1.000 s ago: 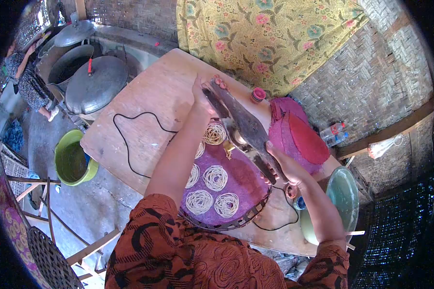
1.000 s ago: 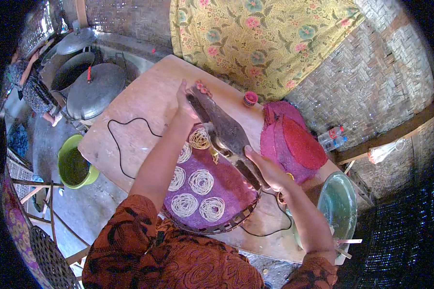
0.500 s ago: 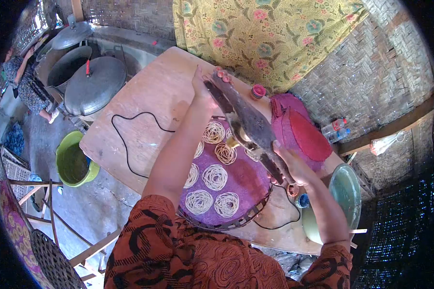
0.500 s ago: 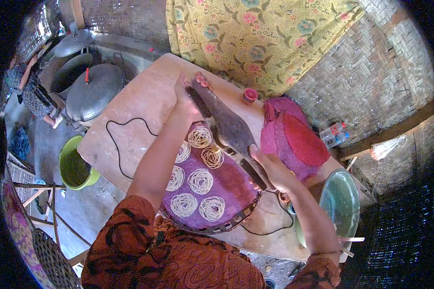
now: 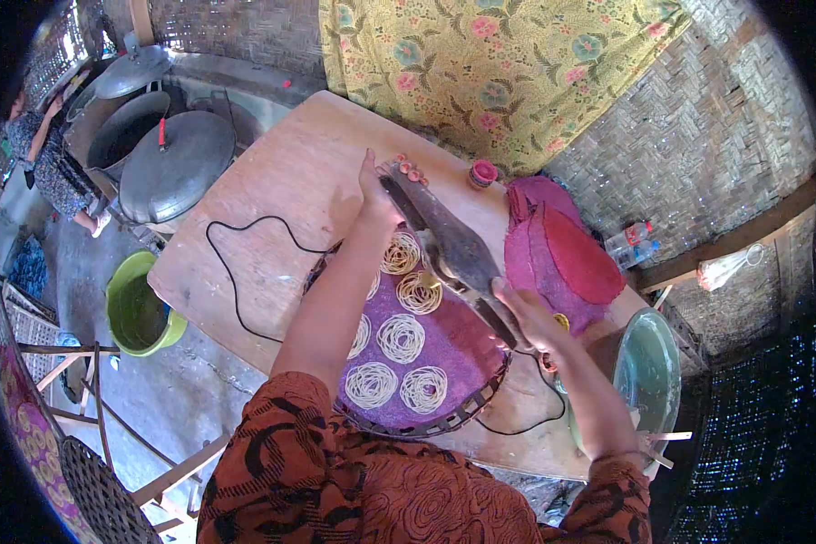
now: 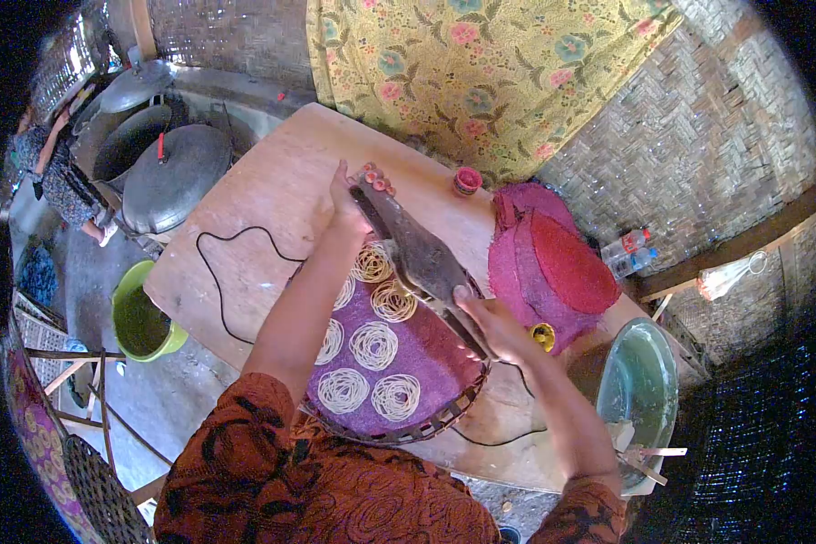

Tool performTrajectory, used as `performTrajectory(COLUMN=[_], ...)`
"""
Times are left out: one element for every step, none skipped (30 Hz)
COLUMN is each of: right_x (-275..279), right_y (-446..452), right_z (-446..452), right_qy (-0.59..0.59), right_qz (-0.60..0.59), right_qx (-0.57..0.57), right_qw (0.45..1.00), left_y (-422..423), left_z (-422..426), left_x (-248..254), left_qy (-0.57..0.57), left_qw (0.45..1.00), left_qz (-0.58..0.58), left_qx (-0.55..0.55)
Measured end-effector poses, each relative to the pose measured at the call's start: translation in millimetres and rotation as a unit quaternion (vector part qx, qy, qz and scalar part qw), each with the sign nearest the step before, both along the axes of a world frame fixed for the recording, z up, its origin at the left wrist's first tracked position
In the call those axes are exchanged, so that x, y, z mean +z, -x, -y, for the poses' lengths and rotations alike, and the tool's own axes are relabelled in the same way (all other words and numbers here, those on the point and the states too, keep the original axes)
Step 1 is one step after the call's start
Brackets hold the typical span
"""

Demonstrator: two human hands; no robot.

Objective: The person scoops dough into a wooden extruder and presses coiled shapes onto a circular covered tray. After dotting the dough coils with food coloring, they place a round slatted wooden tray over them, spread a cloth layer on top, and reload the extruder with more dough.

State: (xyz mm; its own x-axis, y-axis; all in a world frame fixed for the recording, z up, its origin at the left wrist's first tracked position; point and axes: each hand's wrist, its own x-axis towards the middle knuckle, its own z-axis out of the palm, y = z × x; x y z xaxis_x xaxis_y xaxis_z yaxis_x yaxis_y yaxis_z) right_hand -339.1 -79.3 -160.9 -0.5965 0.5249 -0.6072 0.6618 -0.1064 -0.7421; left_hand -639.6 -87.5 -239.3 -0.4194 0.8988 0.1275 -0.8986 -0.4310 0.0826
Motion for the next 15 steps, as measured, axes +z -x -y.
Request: performTrajectory(right_x=[-6.7, -12.8, -16.5, -18.2, -13.6, -2.4, 7.2, 13.8, 22.2, 31.0, 35.3, 35.9, 37.5, 39.5, 40.8], right_y=[4.7, 8.7, 10.5, 9.9, 7.8, 4.1, -0.8, -10.2, -18.9, -28.1, -37.4, -46.1, -49.9, -53.6, -58.2], right_z=[1.4, 2.6, 2.7, 2.8, 5.4, 10.2, 13.2, 10.0, 10.5, 12.9, 15.1, 15.5, 16.7, 18.6, 20.5], right_qy=[-0.001, 0.012, 0.026, 0.053, 0.054, 0.110, 0.165, 0.186, 0.186, 0.167, 0.149, 0.146, 0.143, 0.144, 0.146], right_qz=[-0.002, -0.017, -0.033, -0.057, -0.058, -0.078, -0.097, -0.109, -0.109, -0.081, -0.052, -0.021, -0.021, 0.020, 0.062], right_qx=[0.000, 0.007, 0.014, 0.016, 0.016, -0.011, -0.039, -0.005, -0.006, 0.014, 0.033, 0.033, 0.032, -0.008, -0.048], right_qw=[1.000, 1.000, 0.999, 0.997, 0.997, 0.991, 0.981, 0.976, 0.976, 0.982, 0.987, 0.988, 0.989, 0.989, 0.986], left_y=[6.4, 12.8, 17.2, 17.7, 14.9, 7.1, -0.4, -6.0, -11.9, -19.4, -32.0, -46.6, -56.5, -63.8, -72.3], left_z=[3.0, 6.2, 8.3, 13.9, 19.1, 25.5, 27.4, 26.1, 24.3, 21.7, 20.4, 17.1, 10.8, 3.1, -0.6], left_x=[2.4, 4.8, 10.2, 26.6, 41.9, 62.7, 72.4, 69.7, 64.3, 56.6, 46.9, 34.2, 23.8, 15.0, 9.3], left_qy=[-0.001, 0.006, 0.013, 0.037, 0.038, 0.032, 0.026, 0.028, 0.018, 0.008, 0.009, 0.017, 0.022, 0.019, 0.034], left_qw=[1.000, 0.999, 0.997, 0.995, 0.995, 0.994, 0.994, 0.994, 0.998, 1.000, 1.000, 0.999, 0.999, 0.999, 0.999], left_qz=[-0.002, -0.036, -0.071, -0.083, -0.084, -0.090, -0.096, -0.096, -0.051, -0.006, -0.003, -0.022, -0.043, -0.043, 0.011], left_qx=[0.000, 0.015, 0.029, 0.041, 0.041, 0.044, 0.046, 0.045, 0.017, -0.012, -0.014, -0.015, -0.017, -0.018, -0.038])
